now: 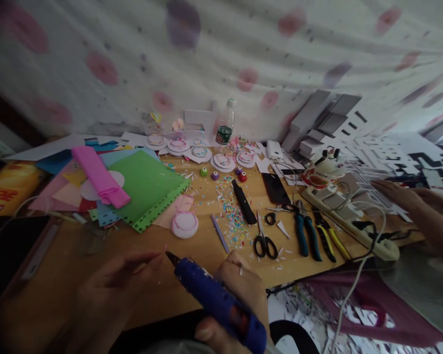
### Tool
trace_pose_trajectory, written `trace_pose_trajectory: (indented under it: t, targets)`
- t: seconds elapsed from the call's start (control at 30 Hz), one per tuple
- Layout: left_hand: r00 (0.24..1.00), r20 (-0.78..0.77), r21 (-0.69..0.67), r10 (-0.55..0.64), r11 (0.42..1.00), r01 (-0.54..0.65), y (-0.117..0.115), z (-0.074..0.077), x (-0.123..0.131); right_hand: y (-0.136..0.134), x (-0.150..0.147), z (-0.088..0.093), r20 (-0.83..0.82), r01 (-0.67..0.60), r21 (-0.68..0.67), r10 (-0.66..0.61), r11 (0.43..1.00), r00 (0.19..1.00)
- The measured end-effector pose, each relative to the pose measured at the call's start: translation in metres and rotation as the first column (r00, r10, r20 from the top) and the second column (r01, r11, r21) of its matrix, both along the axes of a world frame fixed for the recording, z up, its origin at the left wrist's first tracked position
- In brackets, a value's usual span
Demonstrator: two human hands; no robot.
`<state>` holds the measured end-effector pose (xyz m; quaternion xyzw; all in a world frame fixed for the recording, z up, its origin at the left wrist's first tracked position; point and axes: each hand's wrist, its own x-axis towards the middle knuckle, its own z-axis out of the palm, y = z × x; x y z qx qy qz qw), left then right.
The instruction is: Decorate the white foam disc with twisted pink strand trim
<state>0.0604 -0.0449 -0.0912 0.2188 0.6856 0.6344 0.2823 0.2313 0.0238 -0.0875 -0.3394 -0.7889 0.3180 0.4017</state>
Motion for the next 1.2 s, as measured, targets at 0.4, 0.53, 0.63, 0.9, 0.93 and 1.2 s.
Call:
trace_pose_trajectory:
  t: [0.4, 0.53, 0.63, 0.9, 0.93, 1.2]
  targets:
    - [0.999, -0.035, -0.011, -0.030, 1.000, 0.029, -0.002, 0.007, -0.001, -0.006, -0.001, 0.007, 0.016, 0.000, -0.045, 0.001, 0.999, 1.000]
    - [0.994, -0.091, -0.011, -0.057, 0.998, 0.056, -0.002, 0.005, -0.004, -0.007, 0.001, 0.008, 0.031, 0.009, -0.050, -0.007, 0.999, 0.999]
    - [0.985, -0.124, -0.032, -0.120, 0.993, 0.117, -0.003, 0.002, -0.008, -0.006, 0.002, 0.009, 0.033, -0.003, -0.059, 0.005, 0.998, 0.999]
    - [0.990, -0.064, -0.029, -0.124, 0.992, 0.122, -0.004, -0.004, -0.007, -0.002, 0.002, 0.008, 0.049, -0.049, -0.026, 0.050, 0.998, 0.998]
    - [0.990, -0.069, -0.029, -0.125, 0.992, 0.123, -0.004, -0.004, -0.007, -0.001, 0.002, 0.008, 0.046, -0.048, -0.035, 0.050, 0.998, 0.998]
    - [0.991, -0.014, -0.042, -0.131, 0.991, 0.130, -0.001, -0.007, -0.008, -0.007, 0.008, -0.003, -0.018, 0.041, -0.117, -0.043, 0.992, 0.999]
